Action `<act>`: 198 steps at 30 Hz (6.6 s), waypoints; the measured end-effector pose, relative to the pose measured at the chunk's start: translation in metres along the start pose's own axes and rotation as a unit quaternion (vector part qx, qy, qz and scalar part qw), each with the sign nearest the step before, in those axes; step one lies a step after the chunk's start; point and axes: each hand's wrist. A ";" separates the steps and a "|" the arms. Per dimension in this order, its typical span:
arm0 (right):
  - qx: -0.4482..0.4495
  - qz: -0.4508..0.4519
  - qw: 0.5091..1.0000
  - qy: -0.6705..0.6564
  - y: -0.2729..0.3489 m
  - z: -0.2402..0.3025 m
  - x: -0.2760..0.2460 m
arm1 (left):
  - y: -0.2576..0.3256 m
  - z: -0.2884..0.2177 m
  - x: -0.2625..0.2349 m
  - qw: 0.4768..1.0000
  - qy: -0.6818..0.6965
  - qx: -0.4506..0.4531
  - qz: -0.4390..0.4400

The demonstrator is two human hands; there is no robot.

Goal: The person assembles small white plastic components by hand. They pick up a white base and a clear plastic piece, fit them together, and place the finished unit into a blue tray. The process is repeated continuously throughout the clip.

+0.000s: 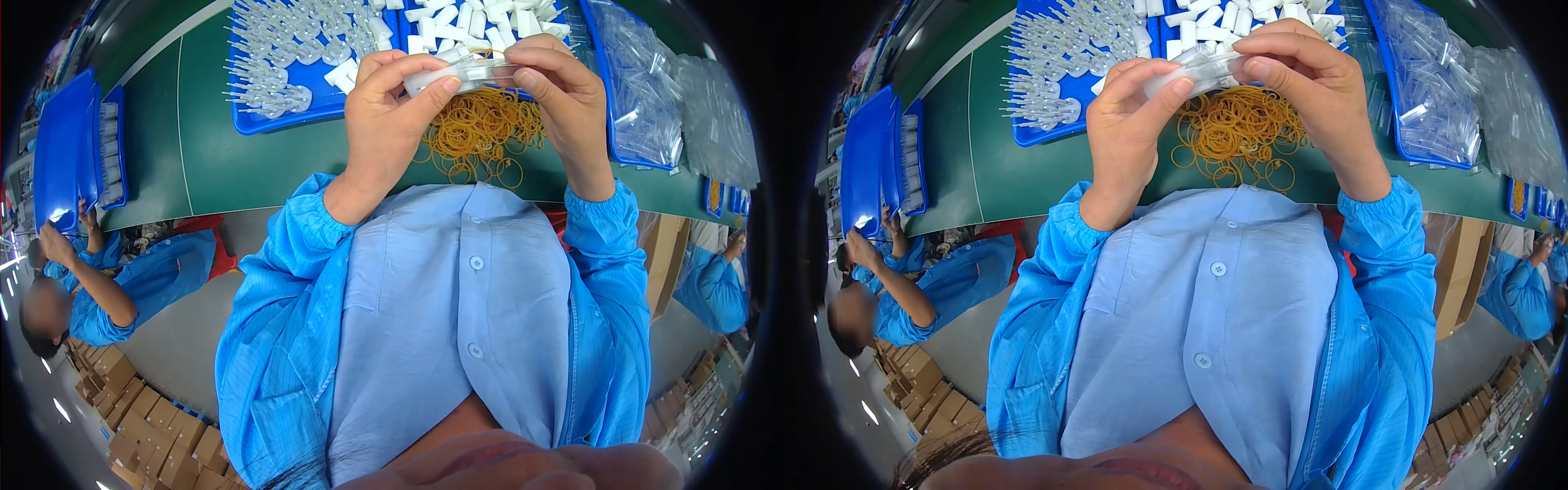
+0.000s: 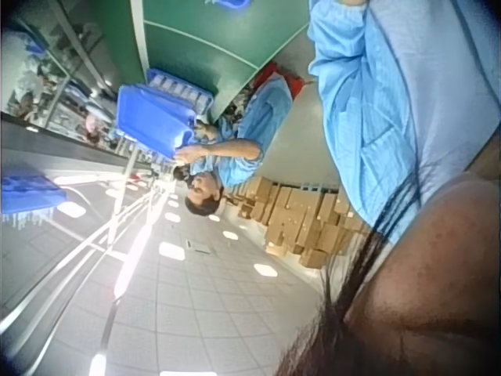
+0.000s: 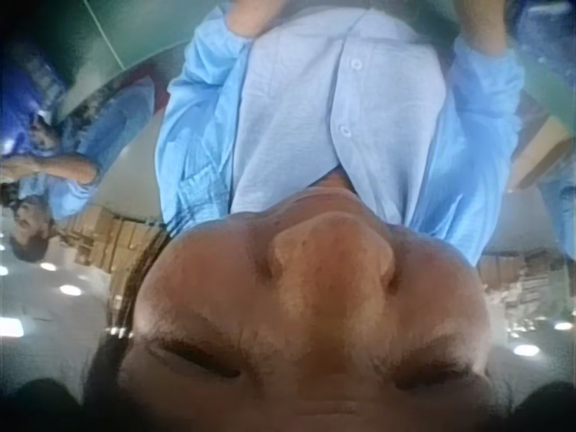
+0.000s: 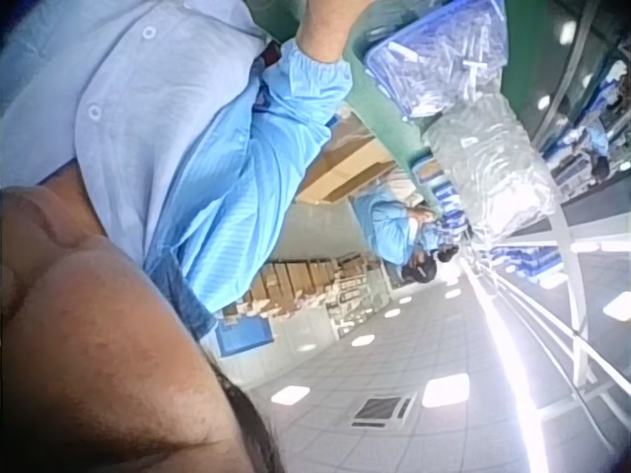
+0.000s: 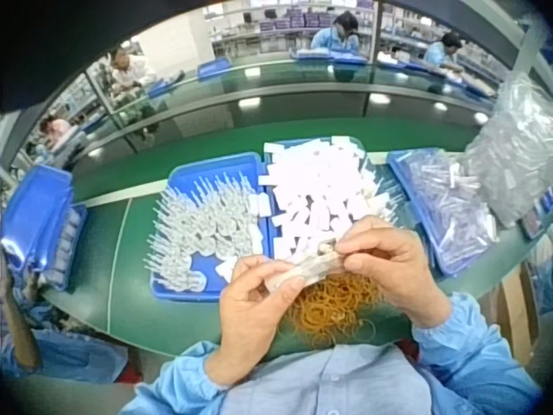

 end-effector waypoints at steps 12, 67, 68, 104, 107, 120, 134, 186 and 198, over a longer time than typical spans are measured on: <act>-0.013 -0.010 1.000 0.023 0.000 0.000 -0.003 | 0.001 -0.001 -0.001 0.998 -0.038 0.049 0.006; -0.245 0.162 0.880 0.374 -0.018 0.027 0.028 | 0.005 0.004 0.002 0.939 0.238 -0.232 0.087; -0.232 0.165 0.883 0.374 -0.018 0.028 0.028 | 0.005 0.002 0.003 0.940 0.238 -0.228 0.092; -0.310 -0.064 0.857 0.408 0.046 0.014 -0.011 | 0.017 0.018 0.006 0.993 -0.108 -0.033 0.026; -0.156 -0.076 0.875 0.453 0.065 0.007 -0.068 | 0.018 0.017 -0.001 0.985 -0.165 0.038 -0.020; -0.105 0.002 0.826 0.554 0.103 -0.030 -0.110 | 0.026 0.038 -0.008 0.962 -0.111 0.207 0.140; -0.012 0.087 0.957 0.277 0.028 0.017 0.013 | 0.014 0.021 0.008 0.957 -0.135 0.199 0.160; -0.118 -0.034 0.991 0.052 0.016 0.044 0.052 | 0.018 -0.023 -0.001 0.988 -0.049 -0.076 0.128; 0.024 0.055 0.982 0.180 0.025 0.016 0.081 | 0.027 -0.018 -0.024 0.990 -0.094 0.079 0.069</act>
Point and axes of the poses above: each hand's wrist, its own y-axis away from the middle knuckle, its own x-axis out of the palm, z = x × y, and after that the axes turned 13 degrees about -z, right-handed
